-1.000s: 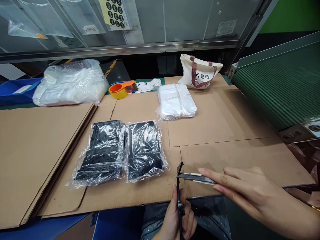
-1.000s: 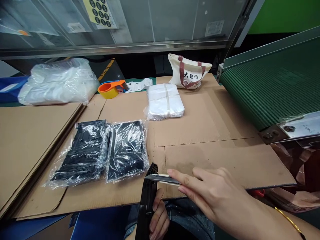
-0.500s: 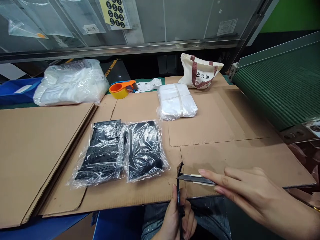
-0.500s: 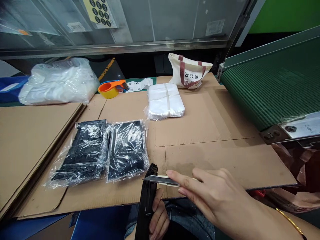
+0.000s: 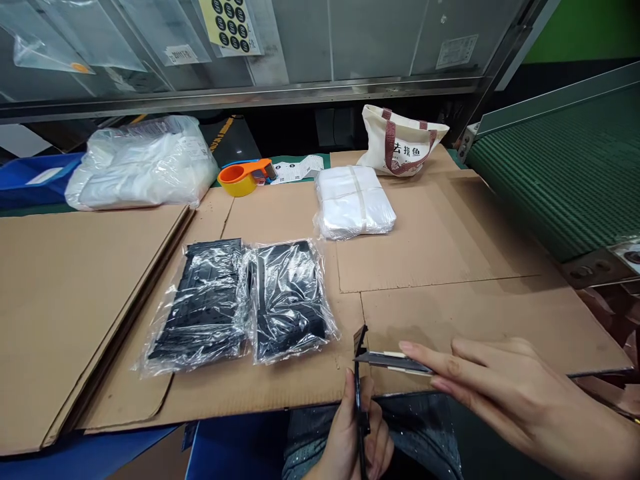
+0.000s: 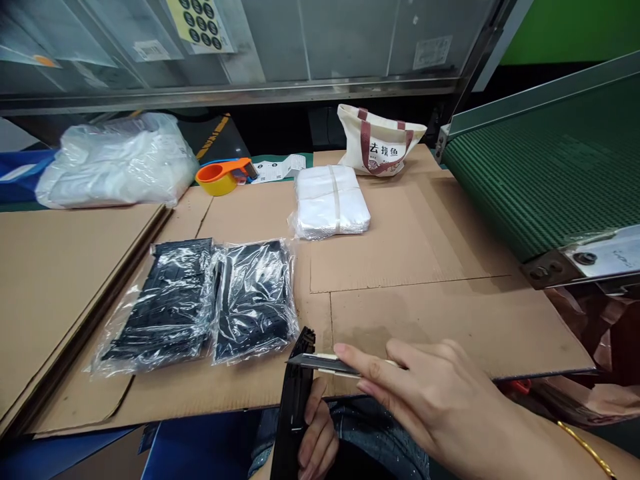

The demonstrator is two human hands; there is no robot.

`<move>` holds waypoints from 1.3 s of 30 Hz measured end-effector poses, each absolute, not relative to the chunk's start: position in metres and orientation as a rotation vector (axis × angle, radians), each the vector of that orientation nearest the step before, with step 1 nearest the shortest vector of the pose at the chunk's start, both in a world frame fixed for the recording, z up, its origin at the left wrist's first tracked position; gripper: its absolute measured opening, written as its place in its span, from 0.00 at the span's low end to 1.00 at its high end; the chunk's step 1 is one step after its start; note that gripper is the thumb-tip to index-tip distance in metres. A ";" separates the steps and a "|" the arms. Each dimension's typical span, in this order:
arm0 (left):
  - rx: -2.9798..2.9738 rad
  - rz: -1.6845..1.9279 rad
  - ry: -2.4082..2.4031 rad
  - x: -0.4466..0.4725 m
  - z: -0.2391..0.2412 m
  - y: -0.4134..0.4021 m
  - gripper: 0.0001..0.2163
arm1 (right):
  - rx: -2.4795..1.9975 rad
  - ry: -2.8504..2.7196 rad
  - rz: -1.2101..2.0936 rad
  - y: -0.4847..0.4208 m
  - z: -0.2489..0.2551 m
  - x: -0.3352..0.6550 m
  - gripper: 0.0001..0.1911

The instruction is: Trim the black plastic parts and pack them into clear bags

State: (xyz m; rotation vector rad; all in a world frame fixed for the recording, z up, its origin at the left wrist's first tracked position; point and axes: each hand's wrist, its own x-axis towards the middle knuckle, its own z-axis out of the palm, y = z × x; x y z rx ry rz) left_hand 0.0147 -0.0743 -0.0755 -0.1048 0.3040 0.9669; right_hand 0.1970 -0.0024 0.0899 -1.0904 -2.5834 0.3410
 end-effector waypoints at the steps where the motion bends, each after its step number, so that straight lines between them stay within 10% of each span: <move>1: -0.108 0.971 0.312 0.015 -0.077 -0.075 0.22 | -1.080 -2.583 0.357 -0.003 0.091 0.197 0.20; 39: -0.101 0.994 0.156 0.017 -0.071 -0.074 0.22 | -1.091 -2.550 0.319 -0.004 0.088 0.198 0.19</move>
